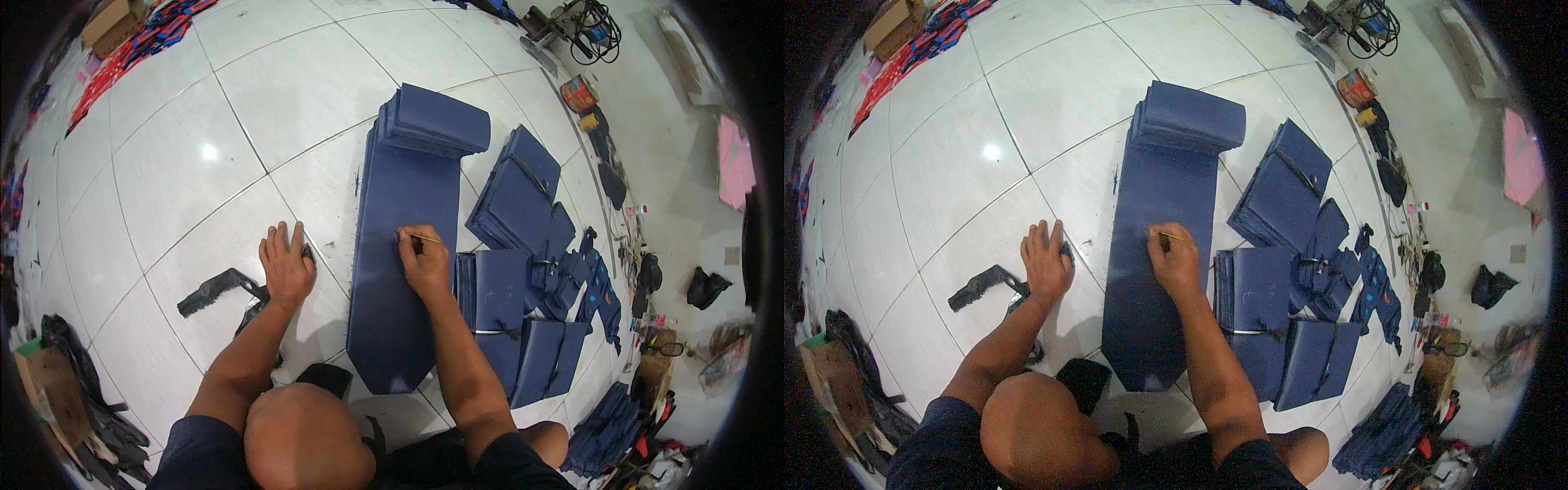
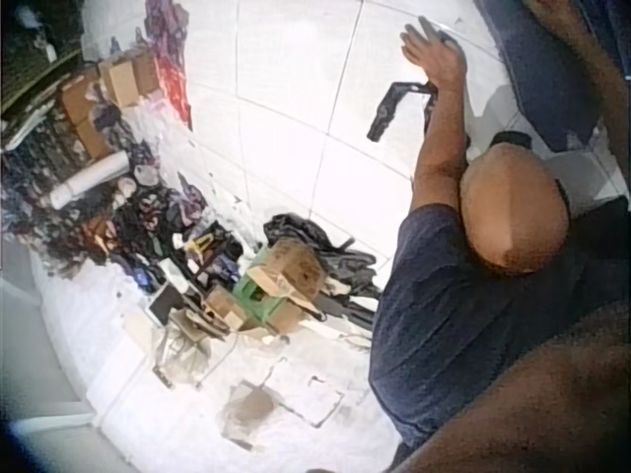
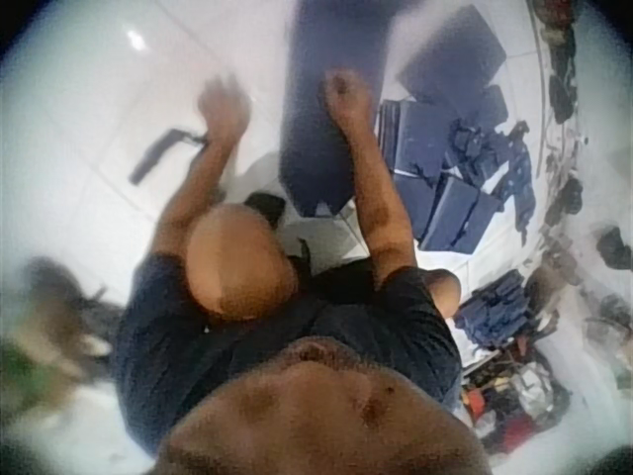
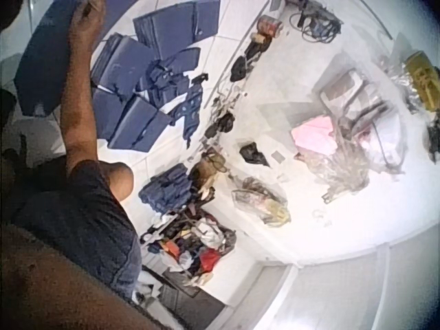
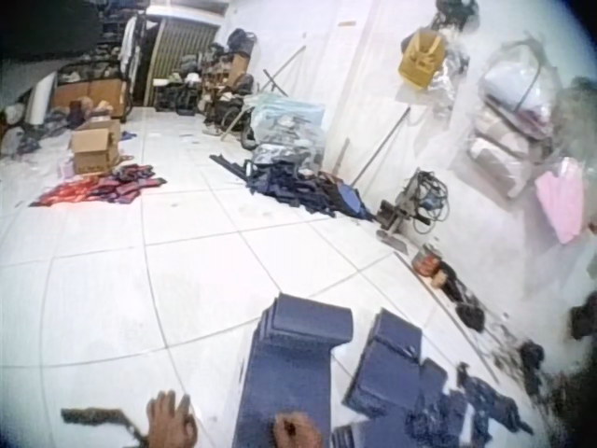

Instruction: The person organizes and bundles stacks of blue fabric pieces by hand on the floor, using shears to cut black binding tape, tying the tape around the stacks, and labeling the bundles with a pencil.

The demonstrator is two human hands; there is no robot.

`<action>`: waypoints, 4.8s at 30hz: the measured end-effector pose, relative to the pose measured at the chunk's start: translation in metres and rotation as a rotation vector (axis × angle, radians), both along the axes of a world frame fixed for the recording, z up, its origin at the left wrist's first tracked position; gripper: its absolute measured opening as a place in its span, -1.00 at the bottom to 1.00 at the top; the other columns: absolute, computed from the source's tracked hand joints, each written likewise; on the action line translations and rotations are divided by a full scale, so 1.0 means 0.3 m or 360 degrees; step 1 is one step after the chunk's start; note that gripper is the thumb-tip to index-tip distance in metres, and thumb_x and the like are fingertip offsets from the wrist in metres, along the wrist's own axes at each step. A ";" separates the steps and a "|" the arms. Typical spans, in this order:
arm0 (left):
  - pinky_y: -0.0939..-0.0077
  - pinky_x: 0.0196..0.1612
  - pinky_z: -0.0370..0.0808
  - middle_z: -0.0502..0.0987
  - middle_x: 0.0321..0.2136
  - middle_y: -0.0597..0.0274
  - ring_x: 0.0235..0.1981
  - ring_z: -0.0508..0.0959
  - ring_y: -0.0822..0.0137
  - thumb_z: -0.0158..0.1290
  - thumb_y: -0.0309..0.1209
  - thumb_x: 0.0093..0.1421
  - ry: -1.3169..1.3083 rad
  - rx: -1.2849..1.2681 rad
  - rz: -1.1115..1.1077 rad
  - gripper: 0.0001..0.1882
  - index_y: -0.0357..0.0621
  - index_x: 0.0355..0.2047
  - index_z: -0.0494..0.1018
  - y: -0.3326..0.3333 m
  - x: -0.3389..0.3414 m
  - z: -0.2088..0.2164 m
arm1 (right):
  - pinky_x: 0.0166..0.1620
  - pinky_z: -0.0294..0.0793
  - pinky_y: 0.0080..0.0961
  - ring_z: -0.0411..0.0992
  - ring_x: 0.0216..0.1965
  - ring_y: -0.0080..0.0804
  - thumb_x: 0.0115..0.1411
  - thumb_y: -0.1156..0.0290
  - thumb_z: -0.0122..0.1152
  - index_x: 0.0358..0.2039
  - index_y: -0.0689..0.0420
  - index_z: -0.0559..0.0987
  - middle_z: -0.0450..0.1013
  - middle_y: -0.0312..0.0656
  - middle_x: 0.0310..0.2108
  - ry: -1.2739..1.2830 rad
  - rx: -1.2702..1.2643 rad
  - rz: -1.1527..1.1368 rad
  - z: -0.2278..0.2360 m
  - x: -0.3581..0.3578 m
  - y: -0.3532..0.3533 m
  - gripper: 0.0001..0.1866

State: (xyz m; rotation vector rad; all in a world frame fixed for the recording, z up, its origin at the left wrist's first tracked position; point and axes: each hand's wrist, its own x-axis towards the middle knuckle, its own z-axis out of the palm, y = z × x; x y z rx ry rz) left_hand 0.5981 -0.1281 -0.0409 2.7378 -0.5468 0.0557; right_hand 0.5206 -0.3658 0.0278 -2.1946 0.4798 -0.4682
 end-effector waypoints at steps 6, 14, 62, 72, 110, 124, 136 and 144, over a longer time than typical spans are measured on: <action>-0.07 0.34 -0.09 0.17 0.23 -0.16 0.32 0.07 -0.10 -0.04 -0.44 0.05 -0.0036 0.0021 0.0022 -0.32 -0.10 0.25 0.23 0.011 0.000 -0.014 | -0.22 0.51 -0.40 0.53 -0.32 -0.29 0.15 0.46 0.25 -0.32 0.23 0.56 0.52 -0.07 -0.36 0.0152 0.0145 -0.0175 0.049 -0.104 0.013 -0.88; -0.03 0.35 -0.11 0.15 0.26 -0.13 0.33 0.06 -0.07 -0.04 -0.42 0.04 0.0004 0.0046 0.0019 -0.31 -0.09 0.26 0.22 -0.008 -0.002 0.002 | -0.20 0.53 -0.38 0.55 -0.28 -0.26 0.13 0.48 0.25 -0.32 0.21 0.54 0.53 -0.08 -0.34 -0.0002 0.0042 -0.0130 -0.021 -0.182 -0.028 -0.88; -0.06 0.34 -0.07 0.20 0.21 -0.17 0.30 0.11 -0.13 -0.09 -0.42 0.06 -0.0122 0.0049 -0.0014 -0.35 -0.12 0.24 0.26 -0.022 -0.013 -0.016 | -0.17 0.49 -0.27 0.51 -0.26 -0.02 0.15 0.53 0.22 -0.28 0.25 0.52 0.51 0.00 -0.30 -0.0097 -0.0126 -0.0328 -0.010 -0.335 -0.046 -0.87; -0.10 0.33 -0.09 0.25 0.20 -0.17 0.29 0.12 -0.16 -0.06 -0.43 0.08 -0.0139 -0.0226 -0.0100 -0.45 -0.10 0.16 0.37 0.021 -0.002 -0.042 | -0.21 0.47 -0.41 0.50 -0.34 -0.25 0.31 0.45 -0.01 -0.30 0.24 0.56 0.52 -0.09 -0.35 -0.0458 -0.0142 -0.0491 0.045 -0.352 -0.067 -0.82; 0.48 0.09 0.38 0.58 -0.25 0.13 -0.12 0.54 0.30 -0.21 -0.77 -0.01 0.0344 -0.1020 0.0148 -0.64 -0.35 -0.23 0.46 0.483 0.588 0.346 | -0.29 0.40 -0.74 0.46 -0.37 -0.68 0.08 0.50 0.35 -0.05 0.21 0.50 0.54 -0.33 -0.34 0.0870 0.1478 0.0522 0.380 -0.318 -0.136 -0.61; 0.24 -0.26 0.45 0.47 -0.42 0.15 -0.34 0.52 0.22 -0.16 0.09 0.34 -0.0171 -0.0775 0.0010 -0.43 -0.20 -0.07 0.49 0.558 0.821 0.683 | -0.04 0.44 -0.29 0.47 -0.11 -0.15 0.32 0.37 0.01 -0.15 0.26 0.52 0.46 0.08 -0.22 0.0646 0.0183 0.1327 0.304 -0.204 0.331 -0.76; 0.65 -0.44 0.45 0.55 -0.41 0.24 -0.53 0.54 0.48 0.04 -0.33 0.31 0.1985 -0.0915 -0.1420 -0.77 -0.28 -0.28 0.54 -0.026 0.196 0.940 | -0.37 0.35 -0.65 0.32 -0.43 -0.68 0.14 0.49 0.33 0.02 0.21 0.50 0.47 -0.17 -0.06 0.0142 0.1489 0.0839 0.452 -0.108 0.234 -0.58; 0.70 -0.61 0.30 0.51 -0.52 0.35 -0.69 0.40 0.57 0.10 -0.26 0.26 0.1557 -0.1242 -0.0553 -0.77 -0.17 -0.36 0.53 0.113 0.592 0.633 | -0.42 0.24 -0.68 0.28 -0.52 -0.68 0.26 0.19 0.24 -0.26 0.17 0.59 0.36 -0.40 -0.57 0.0621 0.1278 0.0376 0.310 -0.334 0.084 -0.72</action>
